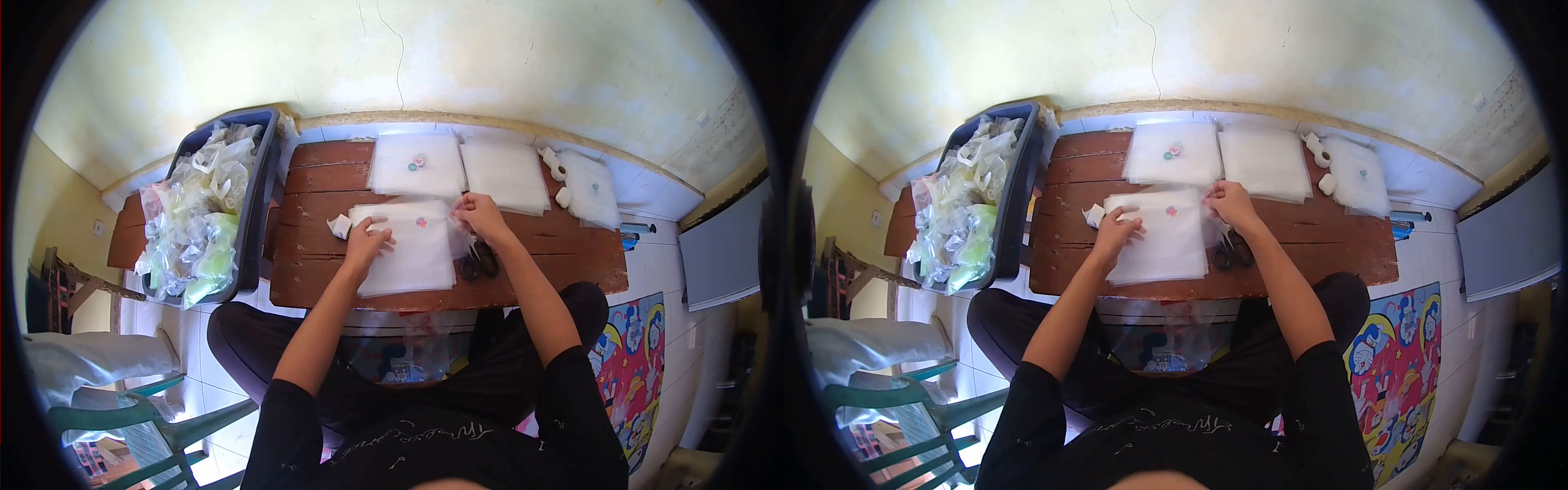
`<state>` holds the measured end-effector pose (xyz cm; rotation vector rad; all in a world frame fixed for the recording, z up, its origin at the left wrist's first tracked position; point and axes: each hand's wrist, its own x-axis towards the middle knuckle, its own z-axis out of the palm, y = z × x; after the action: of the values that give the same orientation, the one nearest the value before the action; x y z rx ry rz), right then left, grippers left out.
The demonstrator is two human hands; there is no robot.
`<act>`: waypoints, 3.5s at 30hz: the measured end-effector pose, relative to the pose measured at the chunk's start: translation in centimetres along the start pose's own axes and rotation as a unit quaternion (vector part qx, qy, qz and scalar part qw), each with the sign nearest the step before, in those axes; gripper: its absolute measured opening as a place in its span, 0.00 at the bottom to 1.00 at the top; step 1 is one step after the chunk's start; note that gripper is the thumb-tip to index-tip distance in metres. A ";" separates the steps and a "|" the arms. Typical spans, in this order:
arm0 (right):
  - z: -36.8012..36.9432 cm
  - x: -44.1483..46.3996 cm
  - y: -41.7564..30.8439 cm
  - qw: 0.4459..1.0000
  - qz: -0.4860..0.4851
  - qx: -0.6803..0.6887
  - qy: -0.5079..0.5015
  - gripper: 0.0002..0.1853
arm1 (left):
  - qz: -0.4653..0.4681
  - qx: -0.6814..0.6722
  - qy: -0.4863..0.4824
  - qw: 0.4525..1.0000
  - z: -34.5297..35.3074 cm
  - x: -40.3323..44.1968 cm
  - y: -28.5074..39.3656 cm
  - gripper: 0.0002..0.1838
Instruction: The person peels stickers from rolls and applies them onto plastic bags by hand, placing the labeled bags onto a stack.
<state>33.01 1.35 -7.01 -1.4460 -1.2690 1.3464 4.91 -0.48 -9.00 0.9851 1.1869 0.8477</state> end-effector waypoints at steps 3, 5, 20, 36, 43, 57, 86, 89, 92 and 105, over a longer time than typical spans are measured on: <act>0.0 1.7 -0.6 0.997 -0.051 0.026 0.045 0.08 | 0.040 0.008 0.005 0.999 0.1 1.6 1.8 0.20; -0.4 3.0 -1.1 0.994 -0.072 0.040 0.069 0.09 | 0.058 0.000 0.017 0.998 0.3 3.1 3.1 0.25; -2.3 13.5 -0.6 0.985 -0.012 -0.003 0.174 0.17 | 0.160 0.252 0.128 0.946 0.6 13.0 4.6 0.34; 2.1 10.6 2.0 0.790 -0.303 -0.466 0.258 0.16 | 0.352 0.483 0.125 0.792 1.5 12.1 2.3 0.17; 5.1 4.8 0.2 0.882 -0.279 -0.338 0.171 0.09 | 0.241 0.376 0.084 0.891 0.8 5.5 2.9 0.13; 14.9 0.7 -0.5 0.931 -0.259 -0.252 -0.058 0.16 | 0.159 0.337 0.181 0.910 -6.9 -3.1 3.5 0.14; 9.4 -8.0 -2.6 0.986 -0.093 0.131 -0.037 0.20 | 0.298 0.069 0.037 0.951 1.7 -5.2 -0.4 0.16; 8.3 -9.0 -1.9 0.984 -0.073 0.155 -0.039 0.19 | 0.322 0.102 0.014 0.941 2.7 -6.1 -0.5 0.15; 7.9 -8.9 -0.8 0.985 -0.055 0.158 -0.047 0.19 | 0.340 0.133 -0.001 0.931 3.0 -6.2 -1.2 0.14; 7.5 -8.8 0.4 0.975 0.038 0.208 -0.059 0.18 | 0.379 0.174 -0.030 0.908 3.2 -5.8 -1.2 0.08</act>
<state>26.16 -8.01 -6.52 -1.1423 -0.9346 1.6560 7.03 -6.75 -7.84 1.8168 0.9044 1.2155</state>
